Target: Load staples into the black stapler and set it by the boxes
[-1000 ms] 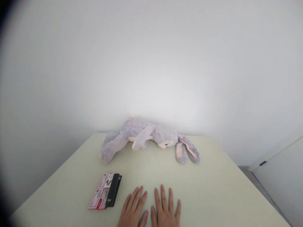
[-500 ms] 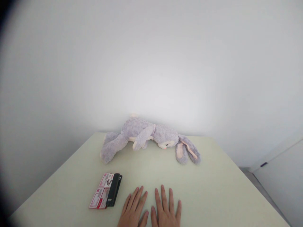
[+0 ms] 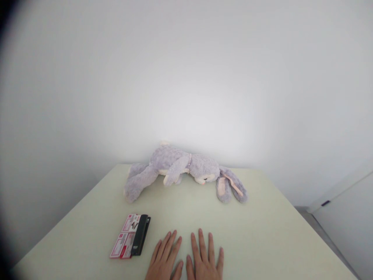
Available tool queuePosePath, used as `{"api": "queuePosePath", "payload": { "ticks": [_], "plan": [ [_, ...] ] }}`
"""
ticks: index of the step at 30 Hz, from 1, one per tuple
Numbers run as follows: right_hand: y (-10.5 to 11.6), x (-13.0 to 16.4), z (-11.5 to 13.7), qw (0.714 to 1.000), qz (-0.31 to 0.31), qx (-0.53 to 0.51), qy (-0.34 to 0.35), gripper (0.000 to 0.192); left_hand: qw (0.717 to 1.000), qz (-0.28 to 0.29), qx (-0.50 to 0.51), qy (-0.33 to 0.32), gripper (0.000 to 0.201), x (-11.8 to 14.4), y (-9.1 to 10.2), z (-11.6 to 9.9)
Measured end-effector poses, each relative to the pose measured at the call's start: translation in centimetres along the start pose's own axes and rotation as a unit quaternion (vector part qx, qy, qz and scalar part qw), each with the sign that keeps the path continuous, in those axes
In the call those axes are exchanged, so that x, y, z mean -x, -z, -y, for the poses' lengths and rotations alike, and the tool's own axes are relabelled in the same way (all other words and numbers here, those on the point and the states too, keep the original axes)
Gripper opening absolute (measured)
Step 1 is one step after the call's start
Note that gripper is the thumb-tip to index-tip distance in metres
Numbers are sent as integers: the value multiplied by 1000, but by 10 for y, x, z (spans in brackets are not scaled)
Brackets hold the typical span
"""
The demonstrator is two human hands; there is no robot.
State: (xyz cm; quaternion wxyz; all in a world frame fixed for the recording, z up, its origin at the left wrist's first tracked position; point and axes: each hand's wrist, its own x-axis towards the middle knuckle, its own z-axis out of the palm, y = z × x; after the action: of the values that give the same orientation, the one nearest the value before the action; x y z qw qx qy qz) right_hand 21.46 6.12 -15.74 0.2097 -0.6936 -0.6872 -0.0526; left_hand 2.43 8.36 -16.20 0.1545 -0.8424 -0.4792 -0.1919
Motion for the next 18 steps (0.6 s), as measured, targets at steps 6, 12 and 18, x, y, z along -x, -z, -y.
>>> {"api": "queuePosePath", "payload": {
  "ticks": [6,12,18],
  "plan": [
    [4,-1,1,1000,6,-2,-3,60,1000,-11,-19,-8,68,-1,1,0],
    [13,-4,7,997,59,45,-19,57,998,-36,-54,-17,67,-3,4,0],
    [19,-6,11,996,70,50,-27,57,998,-42,-41,-18,68,-4,5,0]
  ]
}}
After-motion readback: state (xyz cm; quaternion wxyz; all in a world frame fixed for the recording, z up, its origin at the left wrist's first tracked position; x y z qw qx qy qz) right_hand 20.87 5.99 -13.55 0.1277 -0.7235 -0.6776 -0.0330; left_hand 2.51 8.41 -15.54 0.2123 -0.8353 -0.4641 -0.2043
